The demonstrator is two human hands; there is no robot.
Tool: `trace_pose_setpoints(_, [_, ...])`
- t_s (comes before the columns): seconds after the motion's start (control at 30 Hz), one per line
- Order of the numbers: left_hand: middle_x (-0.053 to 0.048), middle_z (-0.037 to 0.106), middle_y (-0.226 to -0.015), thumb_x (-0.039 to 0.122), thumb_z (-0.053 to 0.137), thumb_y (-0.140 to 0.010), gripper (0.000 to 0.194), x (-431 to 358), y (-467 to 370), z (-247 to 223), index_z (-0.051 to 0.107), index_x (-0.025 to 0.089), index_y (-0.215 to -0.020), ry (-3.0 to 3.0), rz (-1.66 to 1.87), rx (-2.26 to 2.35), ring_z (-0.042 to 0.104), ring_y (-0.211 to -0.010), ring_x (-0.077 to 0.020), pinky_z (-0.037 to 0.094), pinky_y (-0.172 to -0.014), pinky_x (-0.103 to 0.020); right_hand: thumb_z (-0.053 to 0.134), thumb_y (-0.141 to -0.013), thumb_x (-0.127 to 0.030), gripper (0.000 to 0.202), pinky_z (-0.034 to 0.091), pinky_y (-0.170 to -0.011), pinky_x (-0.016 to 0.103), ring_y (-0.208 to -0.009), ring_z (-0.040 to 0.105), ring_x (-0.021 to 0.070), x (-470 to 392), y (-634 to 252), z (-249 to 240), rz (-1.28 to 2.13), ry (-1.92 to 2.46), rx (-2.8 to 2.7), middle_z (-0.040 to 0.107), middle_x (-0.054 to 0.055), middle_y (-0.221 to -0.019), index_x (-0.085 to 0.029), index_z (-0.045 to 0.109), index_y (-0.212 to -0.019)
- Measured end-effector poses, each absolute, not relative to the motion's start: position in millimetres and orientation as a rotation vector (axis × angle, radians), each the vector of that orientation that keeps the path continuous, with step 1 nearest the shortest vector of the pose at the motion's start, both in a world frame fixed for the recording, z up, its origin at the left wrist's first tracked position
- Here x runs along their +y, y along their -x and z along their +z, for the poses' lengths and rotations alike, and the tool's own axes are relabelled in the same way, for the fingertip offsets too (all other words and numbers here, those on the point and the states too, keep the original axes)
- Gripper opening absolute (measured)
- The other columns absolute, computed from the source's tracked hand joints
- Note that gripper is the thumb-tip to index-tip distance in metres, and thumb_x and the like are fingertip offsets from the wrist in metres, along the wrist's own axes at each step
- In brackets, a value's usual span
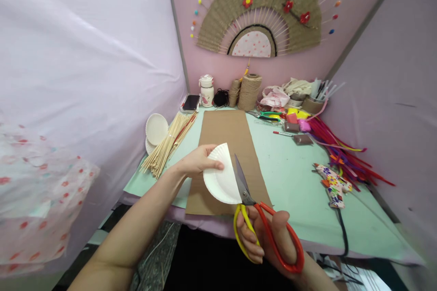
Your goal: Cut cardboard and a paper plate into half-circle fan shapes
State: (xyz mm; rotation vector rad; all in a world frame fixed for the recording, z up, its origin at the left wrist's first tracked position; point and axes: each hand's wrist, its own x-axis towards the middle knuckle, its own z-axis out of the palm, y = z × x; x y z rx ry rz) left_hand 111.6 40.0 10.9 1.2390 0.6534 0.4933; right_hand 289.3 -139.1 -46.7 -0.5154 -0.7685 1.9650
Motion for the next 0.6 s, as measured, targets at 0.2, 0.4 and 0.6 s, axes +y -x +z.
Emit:
trace_pose_setpoints(0.2, [-0.010, 0.074, -0.093, 0.028, 0.088, -0.055, 0.053, 38.0, -109.7, 10.5, 0.070, 0.013, -0.102, -1.295, 0.449, 0.661, 0.069, -0.081, -0.0231, 0.054, -0.072, -0.032, 0.045, -0.054, -0.092, 0.086, 0.028, -0.039, 0.016, -0.043, 0.029, 0.0024, -146.7, -295.4, -49.0, 1.986, 0.546, -0.725, 0.040, -0.006, -0.064, -0.015, 0.060, -0.090])
trace_pose_setpoints(0.4, [-0.005, 0.075, -0.087, 0.025, 0.086, -0.055, 0.047, 37.0, -103.6, 15.1, 0.070, 0.013, -0.097, -1.350, 0.356, 0.674, 0.068, -0.077, -0.0197, 0.053, -0.070, -0.029, 0.042, -0.054, -0.092, 0.087, 0.029, -0.039, 0.017, -0.044, 0.029, 0.0028, -153.1, -299.6, -48.4, 2.000, 0.565, -0.740, 0.041, -0.006, -0.065, -0.015, 0.059, -0.091])
trace_pose_setpoints(0.6, [-0.004, 0.075, -0.088, 0.024, 0.085, -0.057, 0.042, 35.4, -103.8, 15.6, 0.069, 0.014, -0.095, -1.392, 0.362, 0.720, 0.068, -0.079, -0.0202, 0.052, -0.070, -0.029, 0.044, -0.052, -0.091, 0.087, 0.028, -0.039, 0.017, -0.043, 0.028, 0.0032, -153.4, -298.3, -45.2, 2.031, 0.523, -0.686, 0.041, -0.006, -0.064, -0.015, 0.059, -0.090])
